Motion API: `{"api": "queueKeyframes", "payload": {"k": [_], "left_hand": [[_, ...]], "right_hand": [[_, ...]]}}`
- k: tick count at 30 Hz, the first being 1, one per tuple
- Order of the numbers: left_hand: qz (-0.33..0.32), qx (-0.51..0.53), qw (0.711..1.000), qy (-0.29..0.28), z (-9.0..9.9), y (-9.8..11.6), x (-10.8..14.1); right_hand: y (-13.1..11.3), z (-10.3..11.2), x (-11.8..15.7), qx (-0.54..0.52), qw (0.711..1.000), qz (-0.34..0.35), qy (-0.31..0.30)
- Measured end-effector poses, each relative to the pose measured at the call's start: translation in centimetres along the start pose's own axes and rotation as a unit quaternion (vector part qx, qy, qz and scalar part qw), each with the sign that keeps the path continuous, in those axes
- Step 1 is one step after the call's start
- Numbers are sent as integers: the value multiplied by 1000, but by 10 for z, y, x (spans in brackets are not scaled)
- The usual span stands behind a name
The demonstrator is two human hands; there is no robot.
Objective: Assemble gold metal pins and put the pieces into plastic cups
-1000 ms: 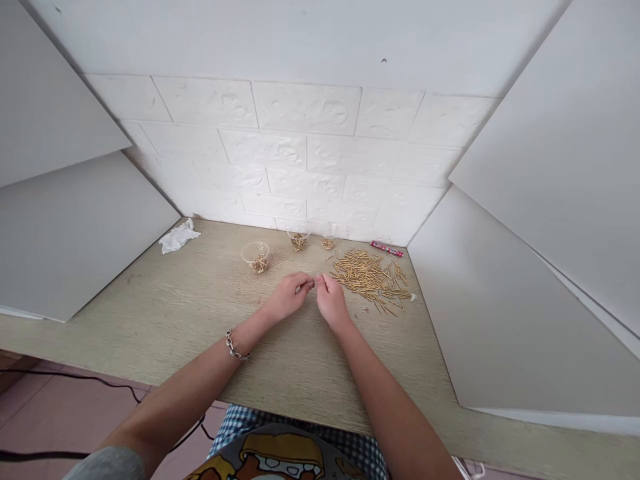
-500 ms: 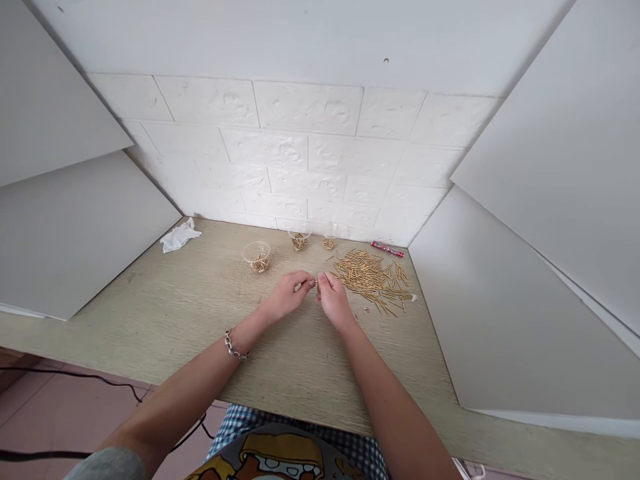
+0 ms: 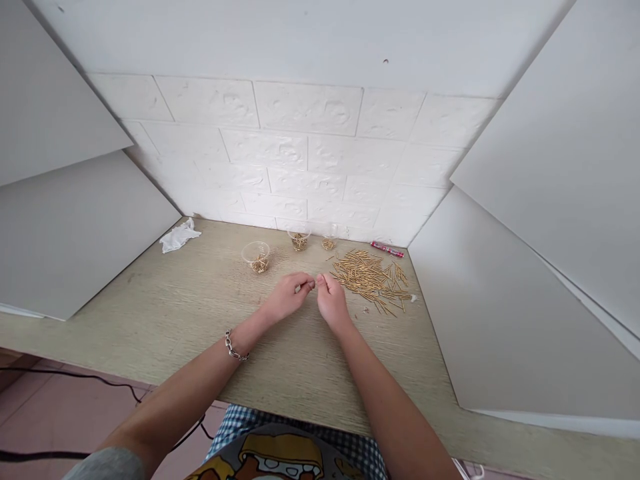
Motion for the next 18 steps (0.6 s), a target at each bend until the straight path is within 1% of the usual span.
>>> {"api": "queueKeyframes", "payload": {"k": [5, 8, 13, 18], "left_hand": [[-22, -34, 999, 11, 0, 3, 1], [-38, -50, 998, 17, 1, 4, 2], [-34, -50, 998, 17, 1, 3, 0], [-38, -36, 998, 21, 3, 5, 0]], "right_hand": [[-2, -1, 1, 36, 999, 4, 3], [-4, -1, 2, 36, 999, 7, 10], [-5, -1, 2, -26, 1000, 4, 13], [4, -2, 2, -112, 993, -30, 2]]}}
Point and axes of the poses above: each hand's wrist, its own x-axis away from the middle knuckle, its own z-axis out of the back of the hand, y = z × x, the point moved 10 cm from there along -x, towards the middle knuckle, and after that the axes turned 2 degrees about -x, right-handed, at the moved point
